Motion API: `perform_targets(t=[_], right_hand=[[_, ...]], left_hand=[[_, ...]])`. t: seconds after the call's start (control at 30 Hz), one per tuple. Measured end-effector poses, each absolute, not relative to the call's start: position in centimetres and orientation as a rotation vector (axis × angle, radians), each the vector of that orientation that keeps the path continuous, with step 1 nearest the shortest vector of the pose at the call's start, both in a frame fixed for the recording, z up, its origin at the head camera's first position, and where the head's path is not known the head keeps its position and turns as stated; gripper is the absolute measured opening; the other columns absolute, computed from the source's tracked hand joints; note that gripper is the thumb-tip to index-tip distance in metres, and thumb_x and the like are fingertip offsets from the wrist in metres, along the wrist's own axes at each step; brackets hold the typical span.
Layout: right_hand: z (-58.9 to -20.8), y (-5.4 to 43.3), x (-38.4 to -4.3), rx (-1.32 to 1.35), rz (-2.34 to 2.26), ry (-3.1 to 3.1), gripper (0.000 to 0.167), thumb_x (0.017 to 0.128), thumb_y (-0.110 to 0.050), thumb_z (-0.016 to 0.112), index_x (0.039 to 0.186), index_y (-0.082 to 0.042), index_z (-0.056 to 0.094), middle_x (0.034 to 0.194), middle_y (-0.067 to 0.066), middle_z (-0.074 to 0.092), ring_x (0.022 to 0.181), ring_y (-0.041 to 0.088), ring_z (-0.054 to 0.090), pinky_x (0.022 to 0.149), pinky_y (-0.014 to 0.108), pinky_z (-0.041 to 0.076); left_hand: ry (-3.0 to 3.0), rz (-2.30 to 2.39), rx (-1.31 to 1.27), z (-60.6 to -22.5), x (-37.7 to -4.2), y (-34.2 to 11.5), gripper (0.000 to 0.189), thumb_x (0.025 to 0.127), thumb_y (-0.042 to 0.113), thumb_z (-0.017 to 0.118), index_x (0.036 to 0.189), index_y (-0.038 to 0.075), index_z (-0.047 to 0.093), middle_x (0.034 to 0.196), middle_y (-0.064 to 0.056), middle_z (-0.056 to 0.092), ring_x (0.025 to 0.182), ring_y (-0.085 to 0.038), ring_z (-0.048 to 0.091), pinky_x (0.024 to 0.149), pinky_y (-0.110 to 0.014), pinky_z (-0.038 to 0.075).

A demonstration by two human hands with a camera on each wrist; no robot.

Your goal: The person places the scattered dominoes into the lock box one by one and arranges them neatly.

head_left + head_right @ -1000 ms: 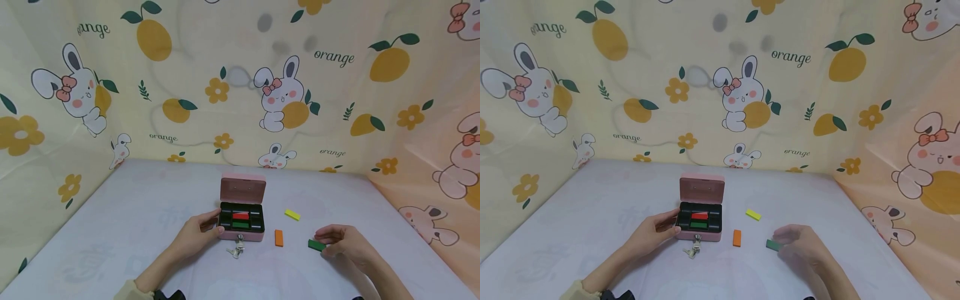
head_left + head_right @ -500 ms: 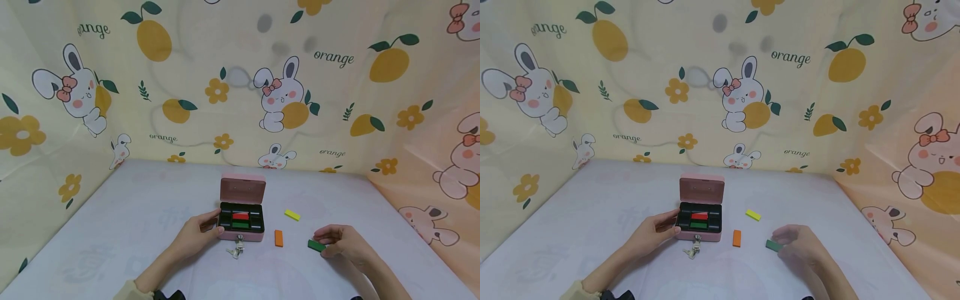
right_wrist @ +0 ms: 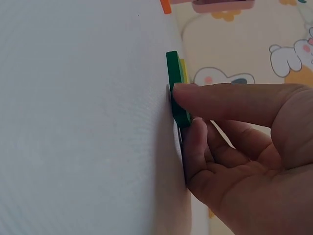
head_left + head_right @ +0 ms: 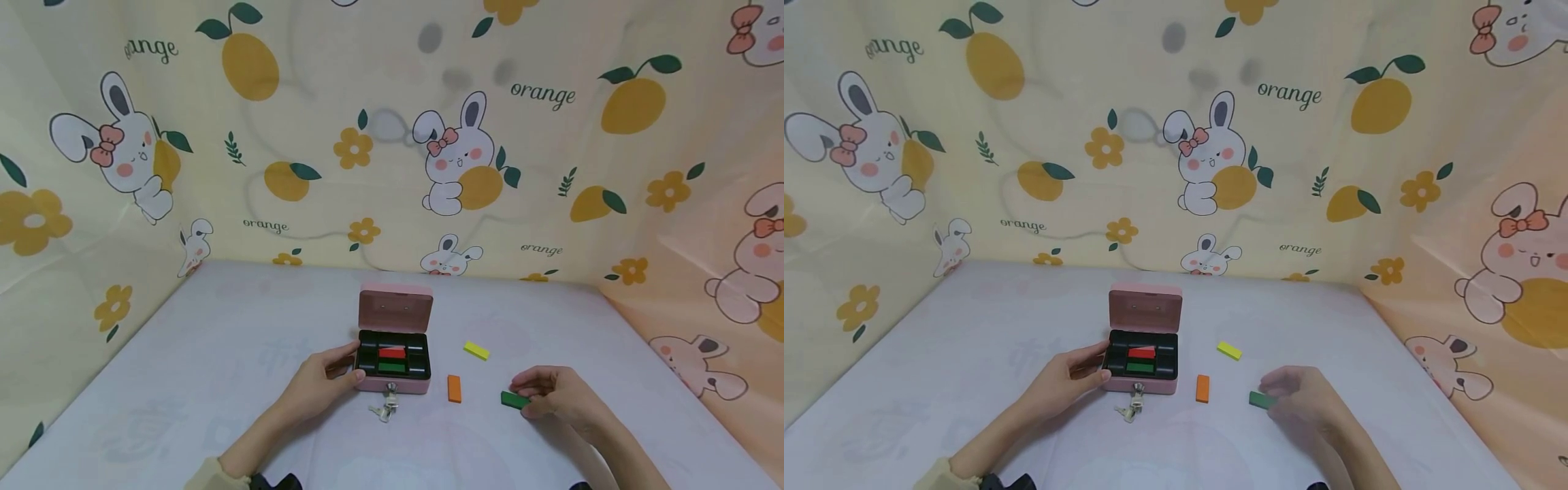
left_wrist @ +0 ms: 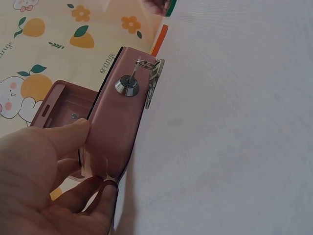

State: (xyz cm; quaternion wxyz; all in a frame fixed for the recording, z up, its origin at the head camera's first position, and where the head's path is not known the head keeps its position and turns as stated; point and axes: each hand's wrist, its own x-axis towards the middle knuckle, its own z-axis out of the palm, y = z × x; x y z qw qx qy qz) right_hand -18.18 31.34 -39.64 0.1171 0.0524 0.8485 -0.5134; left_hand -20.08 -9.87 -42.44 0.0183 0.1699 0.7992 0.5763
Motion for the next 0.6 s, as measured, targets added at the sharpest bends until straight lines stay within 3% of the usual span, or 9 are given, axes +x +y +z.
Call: perform_targets(t=[0.6], right_hand=[[-39.23,31.48,-18.25,0.21,-1.387,2.607,0.042,0.065,0.01,0.085,0.103,0.004,0.069,0.09,0.009,0.065,0.082,0.023,0.059,0.068,0.029,0.055]], left_hand=[[2.499,1.756,0.53,-42.49,-20.19,-9.98,0.061,0.091,0.025,0.074,0.143,0.003,0.05,0.138,-0.015,0.054,0.128,-0.03,0.05,0.105,-0.04,0.043]])
